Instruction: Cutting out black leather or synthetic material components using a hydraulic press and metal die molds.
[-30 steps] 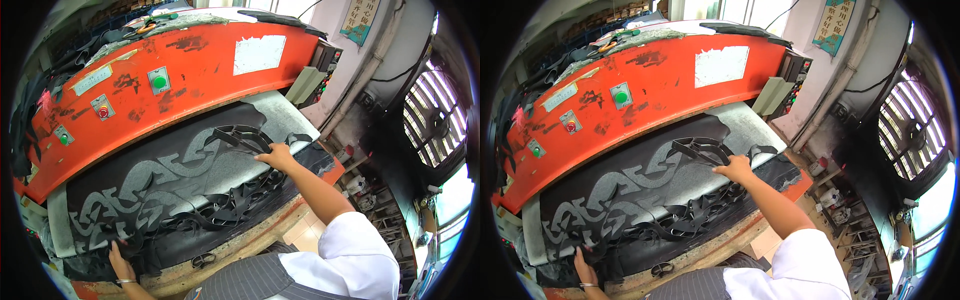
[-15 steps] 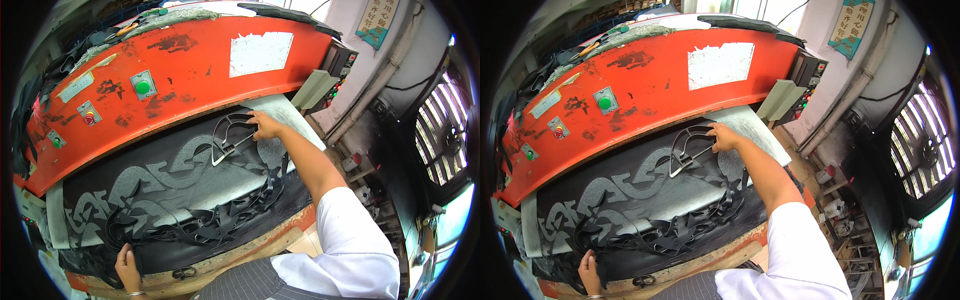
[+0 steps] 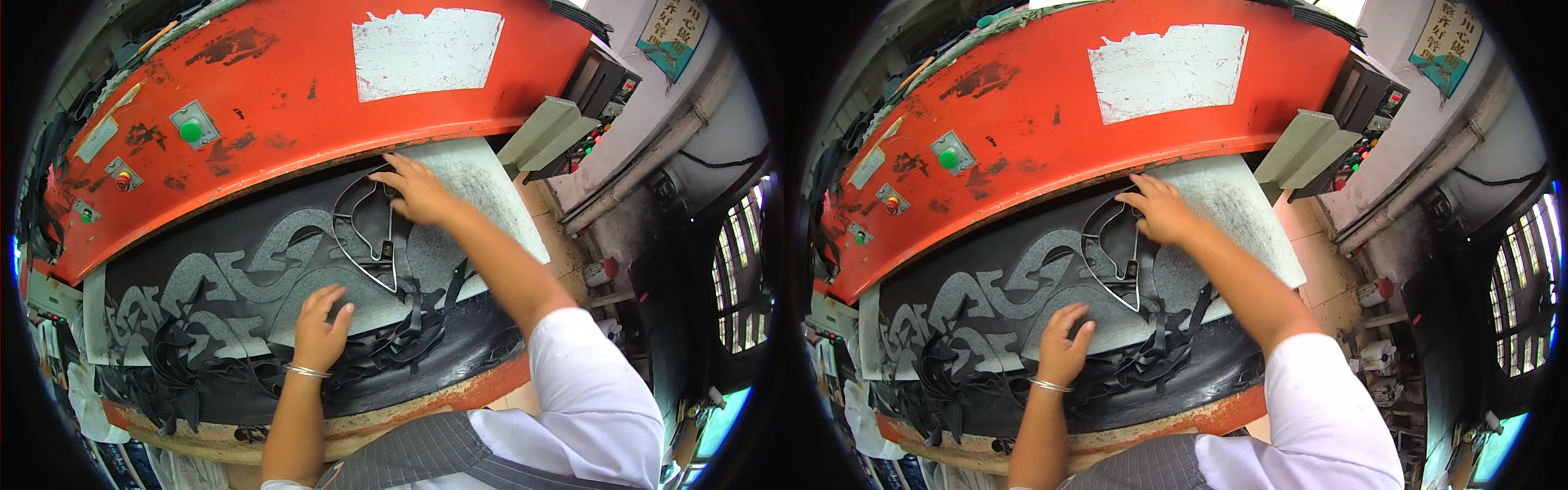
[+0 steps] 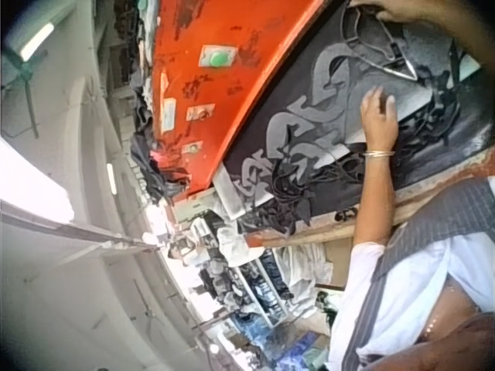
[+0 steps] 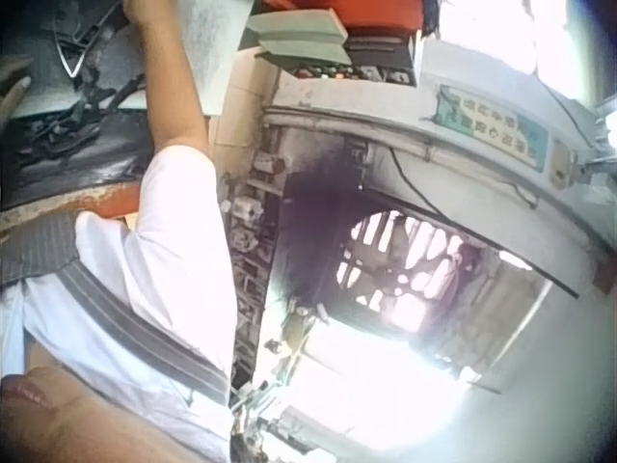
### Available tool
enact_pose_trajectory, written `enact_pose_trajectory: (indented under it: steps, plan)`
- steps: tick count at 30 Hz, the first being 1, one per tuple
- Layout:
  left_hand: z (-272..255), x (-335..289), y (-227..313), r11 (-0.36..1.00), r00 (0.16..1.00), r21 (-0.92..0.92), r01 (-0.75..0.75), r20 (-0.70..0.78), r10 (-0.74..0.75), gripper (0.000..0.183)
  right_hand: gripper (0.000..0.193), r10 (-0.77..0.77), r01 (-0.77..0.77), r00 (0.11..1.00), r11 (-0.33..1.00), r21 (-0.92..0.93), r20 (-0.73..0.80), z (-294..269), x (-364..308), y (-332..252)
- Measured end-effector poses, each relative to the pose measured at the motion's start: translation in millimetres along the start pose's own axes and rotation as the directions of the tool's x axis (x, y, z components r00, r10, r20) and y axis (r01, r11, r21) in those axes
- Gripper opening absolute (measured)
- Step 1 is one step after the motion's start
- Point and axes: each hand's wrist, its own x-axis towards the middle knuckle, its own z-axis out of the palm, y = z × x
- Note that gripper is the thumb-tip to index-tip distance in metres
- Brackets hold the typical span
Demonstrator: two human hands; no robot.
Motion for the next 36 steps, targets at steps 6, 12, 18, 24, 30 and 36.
enact_pose_trajectory:
  steps: [6, 12, 18, 24, 30, 36]
  plan:
    - [49.7, -0.3, -13.6, 0.936, 0.968, 0.304, -0.179, -0.117, 0.223, 0.033, 0.079, 0.228, -0.244, 0.965, 0.963, 0.115, 0.131, 6.0, -102.0, -113.9]
    - [48.4, -2.8, -17.1, 0.967, 0.965, 0.211, -0.142, -0.189, 0.183, 0.026, 0.074, 0.262, -0.262, 0.965, 0.965, 0.032, 0.007, 30.4, -90.8, -100.5]
    - [48.4, -11.9, -23.0, 0.962, 0.96, 0.216, -0.164, -0.192, 0.206, 0.021, 0.057, 0.144, -0.119, 0.984, 0.968, 0.22, -0.101, 25.7, -92.5, -78.3]
    - [51.1, -11.1, -22.7, 0.968, 0.958, 0.187, -0.169, -0.199, 0.206, 0.017, 0.055, 0.159, -0.134, 0.978, 0.975, 0.177, -0.137, 30.5, -83.2, -49.4]
    - [48.5, -11.8, -22.5, 0.97, 0.96, 0.176, -0.165, -0.196, 0.198, 0.017, 0.066, 0.15, -0.147, 0.988, 0.986, 0.079, -0.041, 33.1, -90.3, -54.8]
    - [47.5, -10.6, -25.2, 0.976, 0.971, 0.156, -0.152, -0.158, 0.177, 0.015, 0.093, 0.172, -0.178, 0.982, 0.981, 0.079, 0.077, 26.9, -107.2, -48.8]
